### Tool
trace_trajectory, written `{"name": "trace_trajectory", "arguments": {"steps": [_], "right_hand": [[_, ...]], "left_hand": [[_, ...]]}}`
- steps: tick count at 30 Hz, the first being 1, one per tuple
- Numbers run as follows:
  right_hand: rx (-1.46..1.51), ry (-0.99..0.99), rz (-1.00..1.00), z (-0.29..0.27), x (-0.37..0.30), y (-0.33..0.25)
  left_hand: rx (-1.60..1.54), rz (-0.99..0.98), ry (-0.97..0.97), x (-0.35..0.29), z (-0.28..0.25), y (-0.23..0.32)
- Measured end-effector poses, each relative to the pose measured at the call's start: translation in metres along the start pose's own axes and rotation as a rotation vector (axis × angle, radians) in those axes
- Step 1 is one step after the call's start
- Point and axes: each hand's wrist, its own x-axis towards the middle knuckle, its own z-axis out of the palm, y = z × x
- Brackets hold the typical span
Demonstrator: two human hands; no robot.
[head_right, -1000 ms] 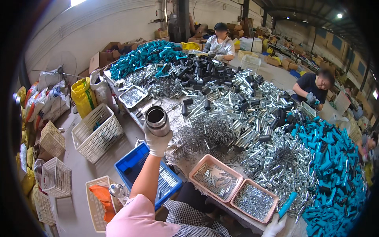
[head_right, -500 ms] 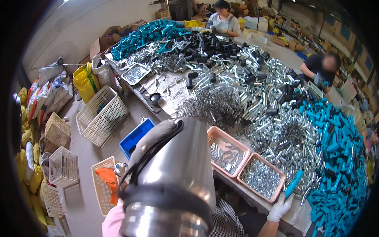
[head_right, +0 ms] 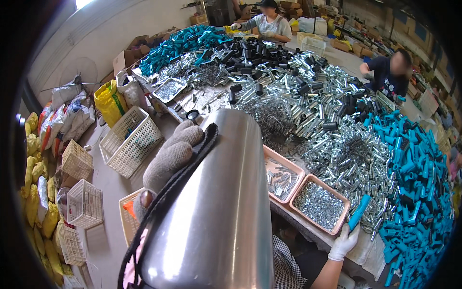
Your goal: The person assembles tool components by inserting metal pins, springs, and cylinders into plastic handles by hand.
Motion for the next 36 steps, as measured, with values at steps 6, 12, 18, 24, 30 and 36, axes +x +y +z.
{"name": "trace_trajectory", "arguments": {"steps": [6, 12, 18, 24, 30, 36], "right_hand": [[-0.012, -0.014, 0.038, -0.001, -0.001, -0.009], [0.012, 0.005, 0.007, 0.001, -0.001, -0.008], [-0.013, 0.029, -0.019, 0.002, -0.001, -0.005], [-0.002, -0.018, 0.031, -0.002, 0.000, -0.007], [-0.014, -0.005, -0.005, -0.001, 0.001, -0.002], [0.032, -0.015, 0.030, 0.000, -0.001, -0.005]], "left_hand": [[0.023, 0.030, 0.027, 0.005, 0.008, 0.002], [0.035, 0.054, 0.066, 0.012, 0.011, 0.003], [0.032, 0.077, 0.097, 0.018, 0.017, 0.000], [0.024, 0.102, 0.120, 0.023, 0.026, -0.002], [0.026, 0.101, 0.141, 0.021, 0.026, -0.002], [0.031, 0.099, 0.152, 0.019, 0.028, -0.002]]}}
